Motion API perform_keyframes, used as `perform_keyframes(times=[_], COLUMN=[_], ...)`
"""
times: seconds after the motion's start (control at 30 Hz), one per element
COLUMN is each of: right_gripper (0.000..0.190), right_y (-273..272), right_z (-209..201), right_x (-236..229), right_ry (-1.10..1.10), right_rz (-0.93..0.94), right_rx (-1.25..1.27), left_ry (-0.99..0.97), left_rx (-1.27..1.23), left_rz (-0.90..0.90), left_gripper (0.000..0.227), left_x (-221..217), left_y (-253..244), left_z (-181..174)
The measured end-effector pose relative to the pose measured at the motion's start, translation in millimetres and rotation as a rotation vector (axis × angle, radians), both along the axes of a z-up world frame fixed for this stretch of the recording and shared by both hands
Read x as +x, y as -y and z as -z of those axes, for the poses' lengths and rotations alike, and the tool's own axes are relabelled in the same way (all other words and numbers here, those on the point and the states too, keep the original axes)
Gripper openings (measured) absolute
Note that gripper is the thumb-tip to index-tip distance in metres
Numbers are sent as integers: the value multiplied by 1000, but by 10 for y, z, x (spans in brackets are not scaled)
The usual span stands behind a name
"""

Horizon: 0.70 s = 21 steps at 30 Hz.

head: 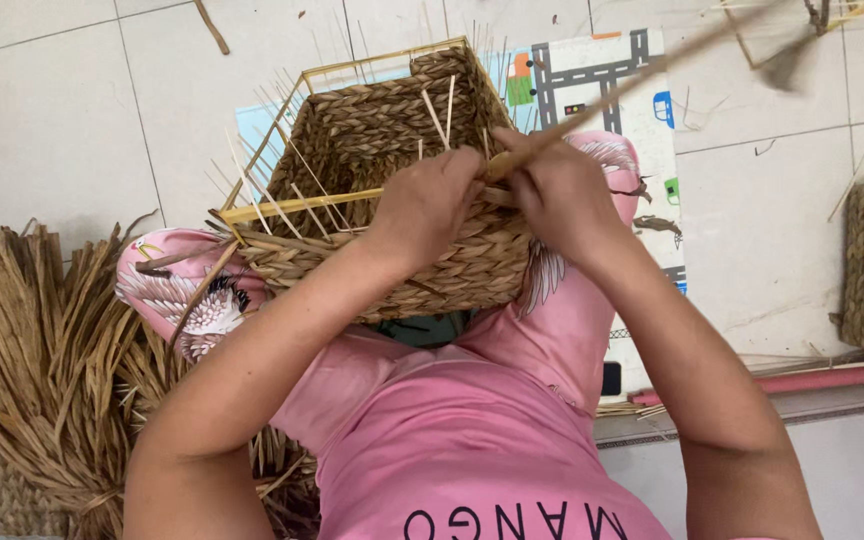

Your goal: The person weaves a basket by hand, threading long dried fibers through a wire and bamboo frame held on their lap and using shears to trim the material.

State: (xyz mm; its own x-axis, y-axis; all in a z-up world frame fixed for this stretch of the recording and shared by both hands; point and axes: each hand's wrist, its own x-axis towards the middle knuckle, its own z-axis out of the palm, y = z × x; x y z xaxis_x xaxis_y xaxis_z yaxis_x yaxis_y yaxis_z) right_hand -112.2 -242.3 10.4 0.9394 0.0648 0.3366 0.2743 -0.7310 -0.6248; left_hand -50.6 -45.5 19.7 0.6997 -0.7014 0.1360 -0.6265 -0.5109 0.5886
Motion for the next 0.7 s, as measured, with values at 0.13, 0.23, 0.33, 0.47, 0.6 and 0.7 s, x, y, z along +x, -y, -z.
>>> perform_keyframes(times=[0.13,0.23,0.33,0.47,0.6,0.7], right_gripper=[21,9,10,25,37,15], right_y=[34,-61,-45,195,285,472], right_z=[102,142,56,-280,-116,153], right_x=[117,-147,-301,-296,-166,-255], right_ry=[-234,-219,-102,267,215,-90], right_rz=[-38,-13,-64,39,36,38], right_rx=[146,183,261,-91,-311,-195], left_ry=[67,-103,101,176,126,94], left_rx=[-80,-164,-49,55,62,11], left_rz=[-21,-75,-37,56,-40,-79], left_gripper=[10,9,15,15,7,2], left_x=[-29,22,6,0,-35,-53], left_y=[-27,-7,145,158,226,225], left_z=[-28,-9,64,28,-4,-37])
